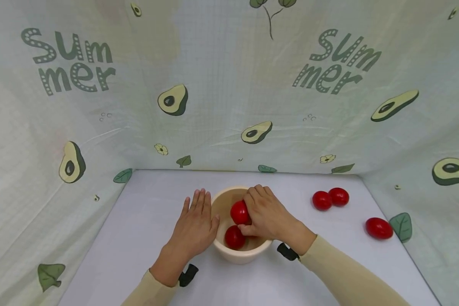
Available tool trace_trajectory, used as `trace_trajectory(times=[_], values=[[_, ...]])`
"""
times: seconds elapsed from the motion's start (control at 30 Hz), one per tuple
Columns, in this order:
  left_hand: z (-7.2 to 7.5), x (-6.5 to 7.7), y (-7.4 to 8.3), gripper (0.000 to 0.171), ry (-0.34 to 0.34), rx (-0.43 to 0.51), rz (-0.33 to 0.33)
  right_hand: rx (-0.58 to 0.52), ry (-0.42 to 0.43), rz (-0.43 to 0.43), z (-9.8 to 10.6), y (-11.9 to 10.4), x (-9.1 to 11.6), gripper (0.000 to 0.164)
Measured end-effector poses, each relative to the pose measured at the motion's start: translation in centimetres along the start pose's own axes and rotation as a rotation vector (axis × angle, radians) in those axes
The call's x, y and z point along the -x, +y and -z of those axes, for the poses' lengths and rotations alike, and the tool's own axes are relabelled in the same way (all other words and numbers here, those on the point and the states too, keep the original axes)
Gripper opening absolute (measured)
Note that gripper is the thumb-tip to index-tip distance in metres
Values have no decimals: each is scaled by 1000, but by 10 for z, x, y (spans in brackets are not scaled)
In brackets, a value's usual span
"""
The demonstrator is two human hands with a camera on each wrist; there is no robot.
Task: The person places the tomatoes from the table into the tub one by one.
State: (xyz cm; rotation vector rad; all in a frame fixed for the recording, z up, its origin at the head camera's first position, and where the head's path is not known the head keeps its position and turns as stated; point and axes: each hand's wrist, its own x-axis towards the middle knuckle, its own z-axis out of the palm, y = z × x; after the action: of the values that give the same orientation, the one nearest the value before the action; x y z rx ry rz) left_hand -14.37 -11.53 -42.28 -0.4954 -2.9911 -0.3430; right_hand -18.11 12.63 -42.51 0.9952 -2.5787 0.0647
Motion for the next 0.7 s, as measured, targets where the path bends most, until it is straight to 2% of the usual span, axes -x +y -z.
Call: trace_trajectory(times=[0.23,0.7], values=[[0,0,0,70,4,11,0,13,-30,3,1,0,-1,62],[0,0,0,71,-16,32,11,4,1,-12,-1,1,1,58]])
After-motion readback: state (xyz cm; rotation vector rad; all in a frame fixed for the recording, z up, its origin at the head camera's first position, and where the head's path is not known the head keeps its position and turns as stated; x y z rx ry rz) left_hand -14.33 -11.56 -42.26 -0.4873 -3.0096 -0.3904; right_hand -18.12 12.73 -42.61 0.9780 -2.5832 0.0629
